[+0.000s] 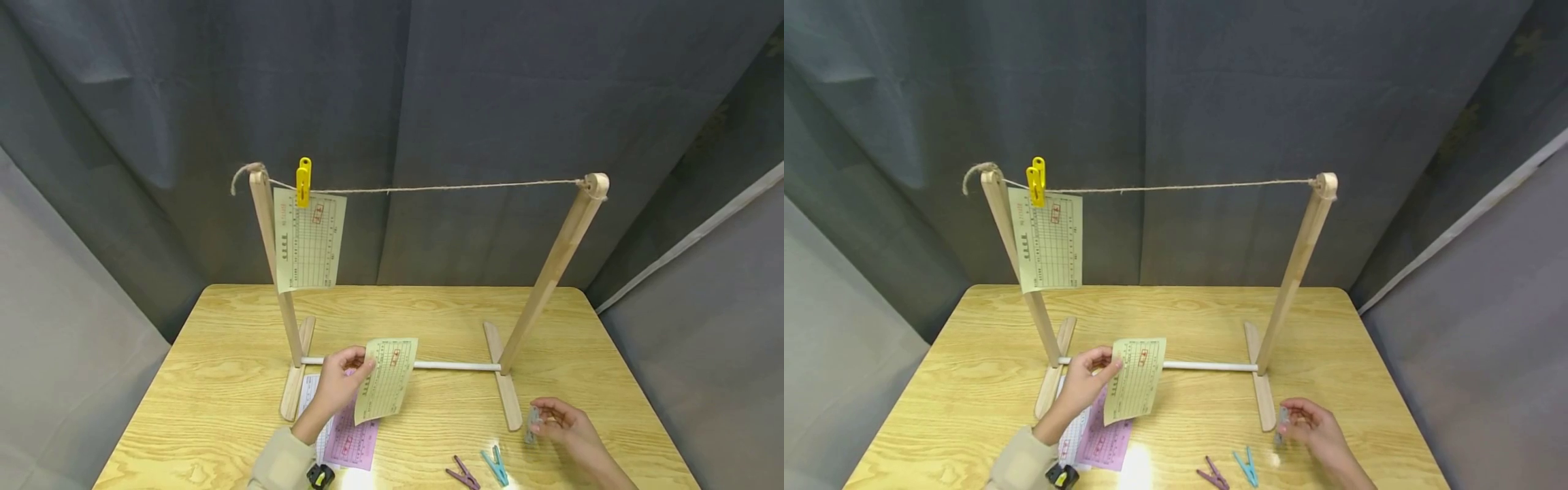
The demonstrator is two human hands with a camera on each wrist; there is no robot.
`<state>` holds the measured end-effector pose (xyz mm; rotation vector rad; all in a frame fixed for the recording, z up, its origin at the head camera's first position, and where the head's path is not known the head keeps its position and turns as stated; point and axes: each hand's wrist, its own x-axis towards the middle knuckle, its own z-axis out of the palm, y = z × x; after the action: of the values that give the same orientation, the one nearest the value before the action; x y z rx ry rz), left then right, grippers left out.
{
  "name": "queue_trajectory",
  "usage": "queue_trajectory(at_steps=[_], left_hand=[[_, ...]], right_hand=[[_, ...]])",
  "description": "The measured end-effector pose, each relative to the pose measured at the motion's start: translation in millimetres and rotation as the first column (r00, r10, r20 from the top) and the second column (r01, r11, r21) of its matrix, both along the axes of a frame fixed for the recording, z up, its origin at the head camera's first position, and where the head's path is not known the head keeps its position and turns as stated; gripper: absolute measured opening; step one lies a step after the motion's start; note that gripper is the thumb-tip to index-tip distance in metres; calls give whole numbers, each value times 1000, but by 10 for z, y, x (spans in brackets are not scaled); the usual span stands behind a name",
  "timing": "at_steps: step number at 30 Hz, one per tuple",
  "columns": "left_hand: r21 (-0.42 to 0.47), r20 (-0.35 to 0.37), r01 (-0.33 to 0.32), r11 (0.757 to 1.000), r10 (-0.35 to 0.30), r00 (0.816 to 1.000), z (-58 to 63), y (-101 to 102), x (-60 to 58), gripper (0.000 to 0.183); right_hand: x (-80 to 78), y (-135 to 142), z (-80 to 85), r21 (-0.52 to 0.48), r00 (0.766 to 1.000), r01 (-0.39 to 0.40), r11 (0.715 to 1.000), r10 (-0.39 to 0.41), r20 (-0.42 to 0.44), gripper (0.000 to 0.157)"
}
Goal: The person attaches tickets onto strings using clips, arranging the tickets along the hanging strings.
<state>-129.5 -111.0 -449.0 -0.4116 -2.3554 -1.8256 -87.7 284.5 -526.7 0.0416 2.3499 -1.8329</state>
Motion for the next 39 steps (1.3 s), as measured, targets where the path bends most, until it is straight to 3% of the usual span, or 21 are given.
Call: queue_trajectory(at_steps=[11,21,28,33,39], left_hand=[[114,31,-8,993,4,1000,160,30,15,6],[145,-122,35,989,-17,992,259,31,12,5],[115,-239,40,993,-11,971,354,37,33,4],[122,-277,45,991,-10,961,418,38,45,5],[131,-294,46,990,-5,956,501,44,48,6]], right_hand=[[-35,-63,90,-105,994,-30,994,19,-108,27],[-45,-140,292,-106,996,-33,994,23,-91,31],[-58,-210,437,-186,980,-105,977,70,-185,29],[-71,-261,519,-227,963,-149,962,90,-253,33],[-99,-309,609,-226,961,-149,963,87,-261,33]])
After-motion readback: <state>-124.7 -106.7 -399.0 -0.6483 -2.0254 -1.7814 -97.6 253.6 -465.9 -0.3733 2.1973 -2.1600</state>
